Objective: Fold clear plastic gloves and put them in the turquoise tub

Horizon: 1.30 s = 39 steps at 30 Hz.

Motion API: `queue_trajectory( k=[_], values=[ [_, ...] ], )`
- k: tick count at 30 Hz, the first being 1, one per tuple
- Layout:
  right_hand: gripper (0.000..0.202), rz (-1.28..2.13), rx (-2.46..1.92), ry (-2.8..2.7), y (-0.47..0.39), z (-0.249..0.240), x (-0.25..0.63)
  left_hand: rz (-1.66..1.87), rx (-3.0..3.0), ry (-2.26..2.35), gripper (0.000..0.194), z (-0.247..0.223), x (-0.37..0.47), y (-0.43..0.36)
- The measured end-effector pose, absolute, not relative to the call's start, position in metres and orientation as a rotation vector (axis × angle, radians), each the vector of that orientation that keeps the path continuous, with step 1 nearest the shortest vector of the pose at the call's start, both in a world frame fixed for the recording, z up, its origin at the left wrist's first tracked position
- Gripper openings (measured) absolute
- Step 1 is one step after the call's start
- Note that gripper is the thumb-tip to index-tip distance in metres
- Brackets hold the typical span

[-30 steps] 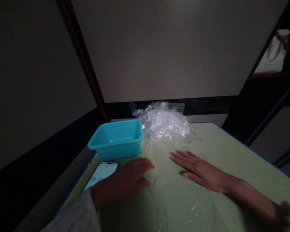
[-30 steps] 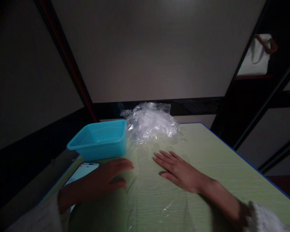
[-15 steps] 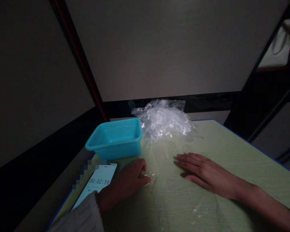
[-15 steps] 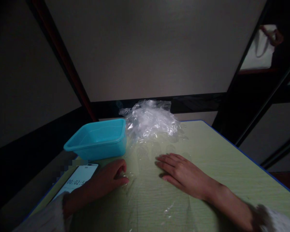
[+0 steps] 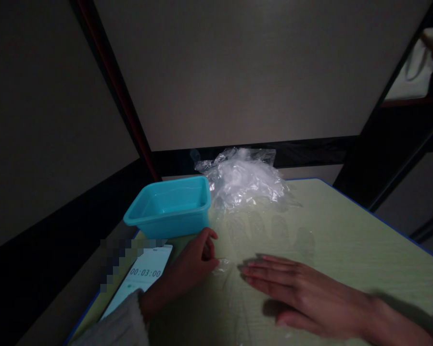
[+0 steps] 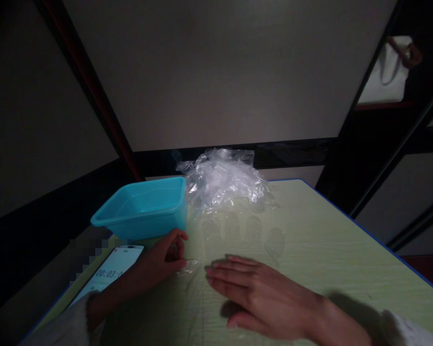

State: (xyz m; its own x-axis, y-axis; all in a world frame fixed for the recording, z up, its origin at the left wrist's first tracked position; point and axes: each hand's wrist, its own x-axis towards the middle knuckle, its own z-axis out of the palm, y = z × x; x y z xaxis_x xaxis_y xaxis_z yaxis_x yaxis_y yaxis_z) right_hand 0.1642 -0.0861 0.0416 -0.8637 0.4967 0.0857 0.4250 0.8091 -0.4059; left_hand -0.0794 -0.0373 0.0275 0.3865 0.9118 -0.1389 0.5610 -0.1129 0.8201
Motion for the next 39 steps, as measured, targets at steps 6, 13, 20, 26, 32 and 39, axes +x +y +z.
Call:
queue_trajectory(
  k=[6, 13, 20, 26, 32, 39],
  values=[
    [0.057, 0.824, -0.618, -2.86, -0.098, 0.053, 0.148, 0.568, 1.67, 1.252, 0.044, 0.027, -0.078, -0.036],
    [0.057, 0.911, -0.577, -2.8, -0.101, 0.058, 0.143, 0.556, 1.6, 1.187, 0.049, 0.025, -0.08, -0.031],
    [0.056, 0.808, -0.57, -2.859, -0.102, 0.058, 0.14, 0.47, 1.603, 1.136, 0.035, 0.026, -0.078, -0.034],
    [0.054, 0.773, -0.602, -2.954, -0.1, 0.064, 0.138, 0.486, 1.649, 1.17, 0.03, 0.028, -0.077, -0.037],
    [0.058, 0.9, -0.543, -2.862, -0.1, 0.055, 0.143, 0.597, 1.611, 1.218, 0.041, 0.026, -0.079, -0.034],
    [0.05, 0.939, -0.557, -2.901, -0.101, 0.052, 0.144, 0.683, 1.553, 1.22, 0.039, 0.022, -0.079, -0.03]
  ],
)
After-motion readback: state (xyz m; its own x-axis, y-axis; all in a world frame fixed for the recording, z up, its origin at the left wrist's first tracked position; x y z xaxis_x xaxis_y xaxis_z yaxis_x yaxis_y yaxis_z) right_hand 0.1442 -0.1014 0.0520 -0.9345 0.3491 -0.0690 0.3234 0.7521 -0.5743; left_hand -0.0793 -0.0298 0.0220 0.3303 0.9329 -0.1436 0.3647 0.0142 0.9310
